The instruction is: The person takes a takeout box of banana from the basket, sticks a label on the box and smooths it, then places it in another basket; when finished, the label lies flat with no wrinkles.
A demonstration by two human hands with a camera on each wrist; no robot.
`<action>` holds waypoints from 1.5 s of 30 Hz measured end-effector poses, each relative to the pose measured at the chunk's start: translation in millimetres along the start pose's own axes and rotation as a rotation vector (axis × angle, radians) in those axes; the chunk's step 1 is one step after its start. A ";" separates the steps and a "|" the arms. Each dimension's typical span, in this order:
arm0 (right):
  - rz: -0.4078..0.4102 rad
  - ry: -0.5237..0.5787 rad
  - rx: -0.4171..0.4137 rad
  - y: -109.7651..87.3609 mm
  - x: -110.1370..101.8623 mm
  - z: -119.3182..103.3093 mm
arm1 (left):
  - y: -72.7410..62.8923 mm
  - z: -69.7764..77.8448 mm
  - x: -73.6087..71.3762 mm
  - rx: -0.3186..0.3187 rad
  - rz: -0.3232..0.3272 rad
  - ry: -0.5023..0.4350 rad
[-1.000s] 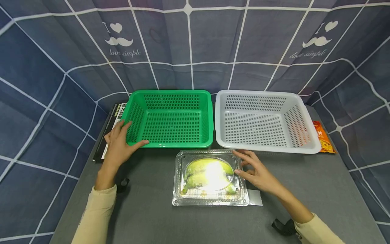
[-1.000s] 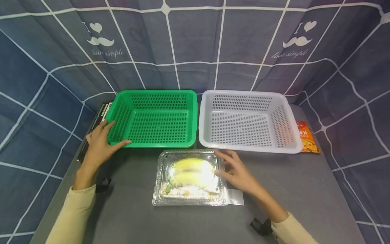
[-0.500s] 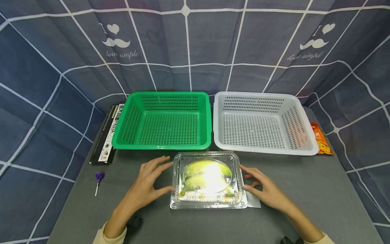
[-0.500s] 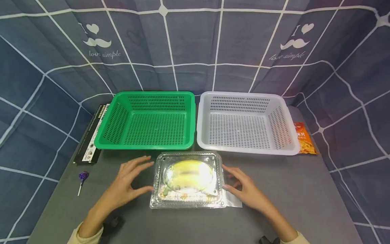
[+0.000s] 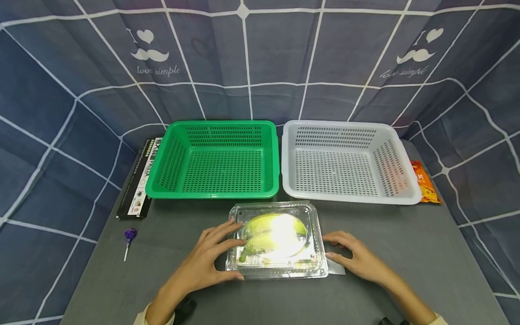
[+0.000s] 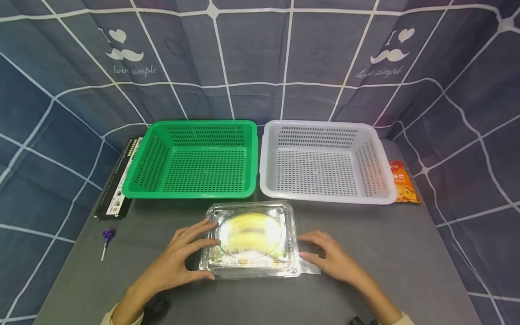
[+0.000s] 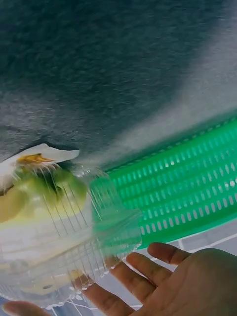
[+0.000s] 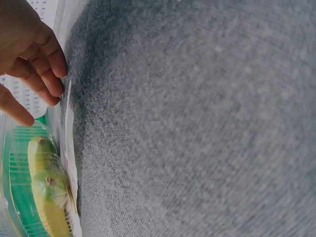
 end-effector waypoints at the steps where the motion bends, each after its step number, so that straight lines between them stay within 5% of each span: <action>1: -0.004 -0.006 -0.007 -0.3 0.4 -0.1 | -1.2 -1.4 -0.8 -0.006 0.002 -0.004; 12: -0.018 -0.048 -0.118 -1.7 5.4 3.3 | -10.2 -11.0 -6.2 -0.039 0.010 -0.059; 30: -0.025 -0.253 -0.119 2.3 14.9 10.5 | -16.2 -20.5 -14.5 -0.052 0.011 -0.091; 45: -0.049 -0.290 -0.193 4.4 17.5 3.2 | -34.2 -37.1 -33.2 -0.116 0.008 -0.123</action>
Point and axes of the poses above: each hand's wrist, its own y-axis towards the middle knuckle, its own x-axis out of the palm, z = x × y, the point moved 5 cm from there along y, towards the middle knuckle, and after that the axes turned 5 degrees about -z, right-handed, at the moved point
